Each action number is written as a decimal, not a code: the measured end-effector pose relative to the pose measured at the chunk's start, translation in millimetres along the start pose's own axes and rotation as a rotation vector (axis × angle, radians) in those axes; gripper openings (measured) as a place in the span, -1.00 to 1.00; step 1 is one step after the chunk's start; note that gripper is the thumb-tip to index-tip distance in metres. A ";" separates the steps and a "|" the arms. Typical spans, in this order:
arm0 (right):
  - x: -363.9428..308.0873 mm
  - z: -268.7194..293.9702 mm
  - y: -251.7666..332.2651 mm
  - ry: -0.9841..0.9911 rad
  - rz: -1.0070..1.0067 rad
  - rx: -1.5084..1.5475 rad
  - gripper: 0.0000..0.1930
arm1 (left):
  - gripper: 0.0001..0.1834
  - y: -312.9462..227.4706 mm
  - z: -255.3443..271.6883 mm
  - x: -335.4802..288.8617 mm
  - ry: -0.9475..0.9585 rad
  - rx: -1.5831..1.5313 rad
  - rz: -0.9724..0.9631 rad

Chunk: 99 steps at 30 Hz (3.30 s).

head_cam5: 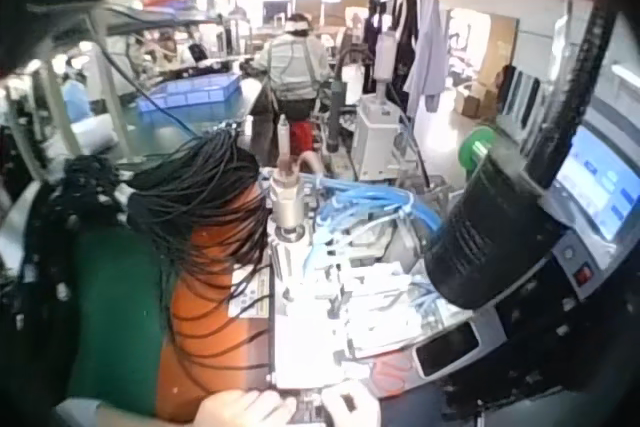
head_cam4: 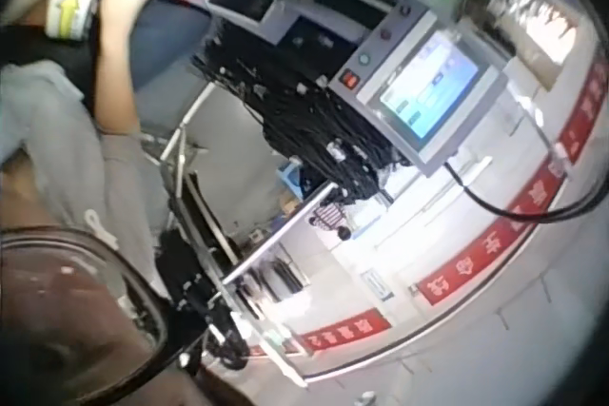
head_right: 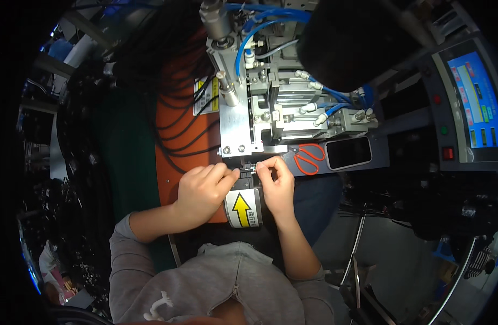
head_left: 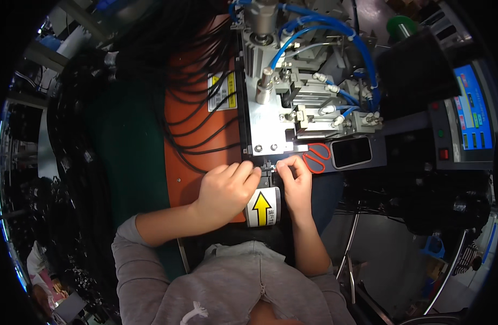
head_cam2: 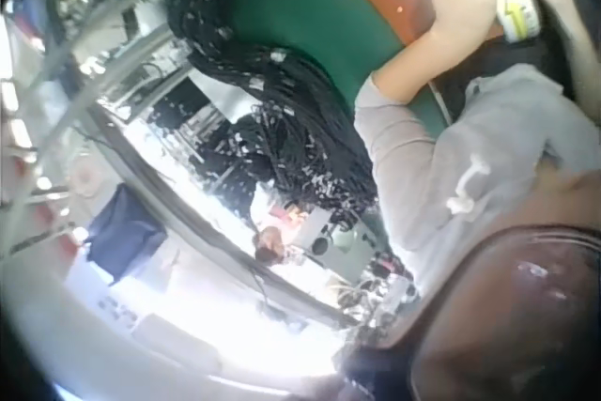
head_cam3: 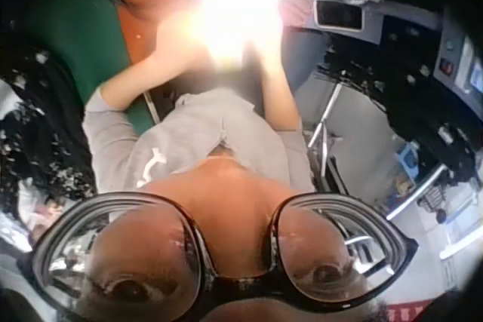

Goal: The person repeatedly inserts individual wires into a crimping machine and operates the lever to secure the connections. They handle a bundle of black cables, separating individual wires to feed them into the machine one at a time.

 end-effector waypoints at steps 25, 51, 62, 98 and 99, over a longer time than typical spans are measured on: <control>-117.5 -49.6 -49.1 1.058 0.396 -0.807 -0.06 | -0.88 -51.2 49.5 -84.2 -0.055 -0.099 0.189; -238.9 155.7 -122.1 0.643 -0.377 -0.474 -0.18 | -0.91 -75.5 -4.8 -54.3 0.260 -0.328 0.058; -378.8 161.4 -192.5 0.294 -0.842 0.042 -0.10 | -0.87 -72.4 -12.7 1.2 0.359 -0.407 -0.127; -182.5 173.0 -112.0 0.532 -0.694 -0.372 -0.35 | -0.82 -44.0 -11.0 -5.6 0.366 -0.529 -0.114; -159.1 160.9 -107.9 0.512 -0.587 -0.361 -0.36 | -0.82 -44.2 -9.5 -7.2 0.365 -0.520 -0.107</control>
Point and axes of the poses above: each hand's wrist, its own x-axis towards the middle knuckle, its own z-axis out of the back of the hand, y = z × x, the point moved 9 cm from there along x, towards the middle knuckle, and after that the axes turned 13 degrees about -x, right-handed, at the moved point
